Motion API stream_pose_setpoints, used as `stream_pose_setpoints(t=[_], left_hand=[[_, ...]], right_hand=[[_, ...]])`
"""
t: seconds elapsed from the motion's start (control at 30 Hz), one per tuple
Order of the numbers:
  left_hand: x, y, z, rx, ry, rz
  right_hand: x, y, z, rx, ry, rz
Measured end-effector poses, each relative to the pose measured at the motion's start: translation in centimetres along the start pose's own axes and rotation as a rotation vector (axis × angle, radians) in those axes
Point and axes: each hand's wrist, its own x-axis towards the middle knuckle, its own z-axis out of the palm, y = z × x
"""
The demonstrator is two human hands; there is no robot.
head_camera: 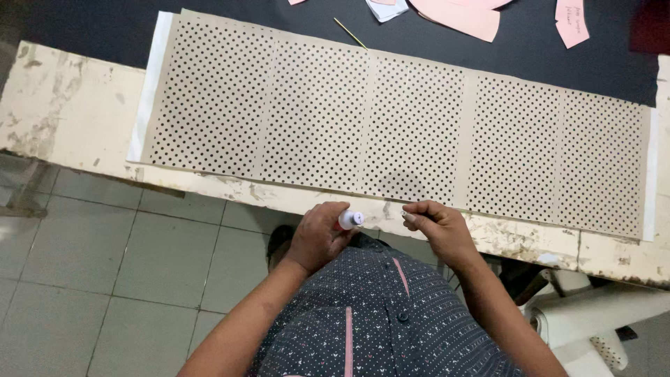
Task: The person applies glue from a small bottle onto a perforated sheet laid on a table. They repeatedly squeeze the bottle and move it across the surface, then lift and fold the sheet to continue applying glue to another section.
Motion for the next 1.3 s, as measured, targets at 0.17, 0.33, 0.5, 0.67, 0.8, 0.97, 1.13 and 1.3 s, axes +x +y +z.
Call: stream_pose_setpoints(t=[0.17, 0.33, 0.5, 0.67, 0.8, 0.97, 1.13, 1.3], left_hand=[[1.5, 3.4, 1.7, -0.013, 0.020, 0.063], [5.0, 4.4, 2.3, 0.017, -0.021, 0.122], [9.1, 3.5, 1.9, 0.081, -0.072, 0.177], [12.2, 2.2, 1.4, 0.103, -0.139, 0.174], [13.9, 1.5, 0.9, 0.174, -0.138, 0.217], [15.5, 1.6, 0.0, 0.259, -0.164, 0.282], [18.0, 2.1, -1.0, 0.369, -0.124, 0.375], [20.4, 0.7, -0.8, 0.386, -0.115, 0.391]], right_hand=[[-0.2, 0.0, -2.4, 0.080, -0.027, -0.040], [0.8, 0.1, -3.3, 0.165, -0.023, -0.095], [3.0, -1.1, -3.6, 0.263, 0.006, -0.106], [5.1, -1.9, -3.4, 0.178, 0.013, -0.117], [6.6, -1.7, -3.2, 0.198, -0.001, -0.147], [8.2, -1.5, -2.3, 0.243, 0.045, -0.073], [9.8, -2.2, -1.5, 0.399, 0.075, 0.030], [11.4, -2.3, -0.8, 0.518, 0.064, -0.008]])
